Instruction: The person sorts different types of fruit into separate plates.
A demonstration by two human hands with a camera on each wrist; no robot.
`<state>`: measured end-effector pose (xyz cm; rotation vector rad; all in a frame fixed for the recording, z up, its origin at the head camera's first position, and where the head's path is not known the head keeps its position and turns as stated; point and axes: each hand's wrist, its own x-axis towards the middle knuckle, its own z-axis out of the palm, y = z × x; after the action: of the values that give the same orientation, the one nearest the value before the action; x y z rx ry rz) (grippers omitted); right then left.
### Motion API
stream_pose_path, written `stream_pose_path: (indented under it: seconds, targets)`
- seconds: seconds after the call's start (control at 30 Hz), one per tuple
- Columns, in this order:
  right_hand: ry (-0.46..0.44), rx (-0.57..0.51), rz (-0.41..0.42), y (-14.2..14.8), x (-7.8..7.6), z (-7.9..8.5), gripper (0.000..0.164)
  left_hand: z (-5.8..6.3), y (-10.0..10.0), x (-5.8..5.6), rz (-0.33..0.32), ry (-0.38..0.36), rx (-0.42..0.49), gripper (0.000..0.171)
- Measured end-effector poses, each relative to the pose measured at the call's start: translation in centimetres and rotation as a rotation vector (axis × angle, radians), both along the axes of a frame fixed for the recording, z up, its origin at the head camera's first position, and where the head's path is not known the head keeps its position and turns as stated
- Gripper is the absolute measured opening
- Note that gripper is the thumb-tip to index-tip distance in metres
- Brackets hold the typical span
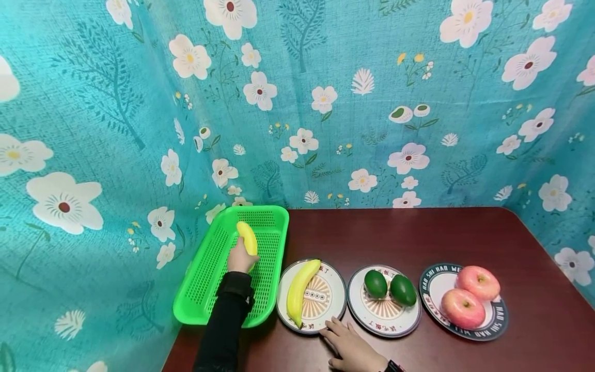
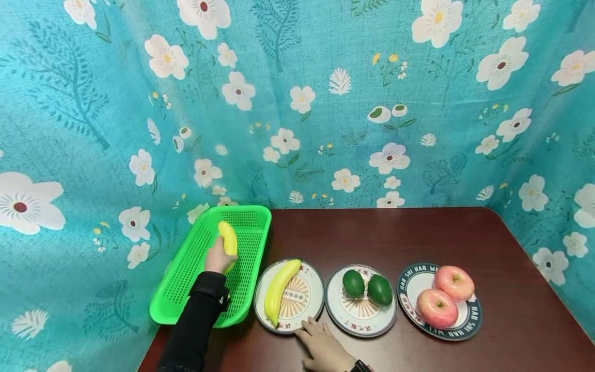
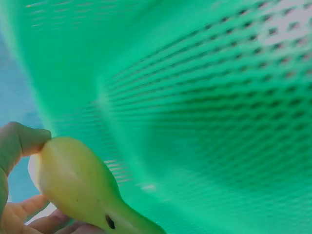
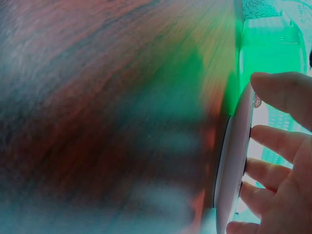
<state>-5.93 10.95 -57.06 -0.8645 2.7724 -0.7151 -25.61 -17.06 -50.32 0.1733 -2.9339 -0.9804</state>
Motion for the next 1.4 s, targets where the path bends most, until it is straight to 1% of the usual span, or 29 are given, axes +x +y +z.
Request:
stream_pose_path:
  seconds: [0.07, 0.17, 0.23, 0.3, 0.4, 0.47, 0.53, 0.63, 0.73, 0.87, 0.97, 1.07, 1.13, 1.23, 1.3, 1.4]
  targets:
    - [0.006, -0.005, -0.002, -0.1, -0.1, 0.1, 0.061, 1.6, 0.7, -0.3, -0.019, 0.051, -0.029, 0.075]
    - [0.009, -0.004, -0.005, -0.1, -0.2, 0.1, 0.061, 4.1, 2.1, -0.2, -0.054, 0.118, -0.049, 0.078]
    - [0.005, -0.003, -0.006, -0.1, -0.3, 0.1, 0.061, 5.8, 3.4, 0.1, -0.079, 0.154, -0.033, 0.078]
    - [-0.005, 0.001, -0.011, -0.1, -0.3, 0.0, 0.061, 7.1, 4.9, 0.7, -0.115, 0.184, -0.014, 0.078]
    - [-0.012, 0.0, -0.018, 0.1, -0.4, -0.1, 0.061, 8.2, 7.2, 2.0, -0.181, 0.209, 0.028, 0.078]
    - [-0.022, 0.003, -0.021, 0.1, -0.5, -0.1, 0.061, 8.3, 8.8, 2.9, -0.234, 0.216, 0.049, 0.077]
    - [-0.035, 0.007, -0.021, 0.3, -0.5, -0.2, 0.061, 8.0, 10.2, 3.9, -0.293, 0.216, 0.047, 0.079]
    - [-0.057, 0.019, -0.019, 0.2, -0.7, -0.4, 0.06, 6.7, 12.0, 5.3, -0.379, 0.208, -0.006, 0.079]
    - [-0.06, 0.024, -0.01, 0.1, -0.8, -0.6, 0.059, 4.7, 13.3, 6.6, -0.447, 0.174, -0.08, 0.076]
    - [-0.023, 0.026, 0.015, -0.1, -0.8, -1.1, 0.058, 1.5, 14.2, 8.3, -0.501, 0.113, -0.146, 0.068]
    - [-0.012, 0.017, 0.018, 0.0, -0.6, -1.4, 0.06, -0.6, 14.3, 9.4, -0.511, 0.103, -0.173, 0.066]
    - [-0.011, 0.003, 0.012, 0.1, -0.5, -1.6, 0.064, -2.0, 14.3, 10.4, -0.509, 0.097, -0.185, 0.065]
    - [-0.01, 0.002, 0.012, 0.2, -0.5, -1.5, 0.066, -2.5, 14.4, 10.8, -0.502, 0.096, -0.196, 0.064]
    - [-0.008, 0.003, 0.014, 0.1, -0.5, -1.4, 0.064, -3.0, 14.3, 11.2, -0.493, 0.089, -0.231, 0.063]
    - [-0.008, 0.001, 0.014, 0.0, -0.5, -1.3, 0.06, -3.4, 14.3, 11.2, -0.484, 0.079, -0.237, 0.062]
    - [0.015, 0.001, 0.02, -0.1, -0.6, -1.3, 0.056, -4.0, 14.1, 11.2, -0.472, 0.062, -0.245, 0.062]
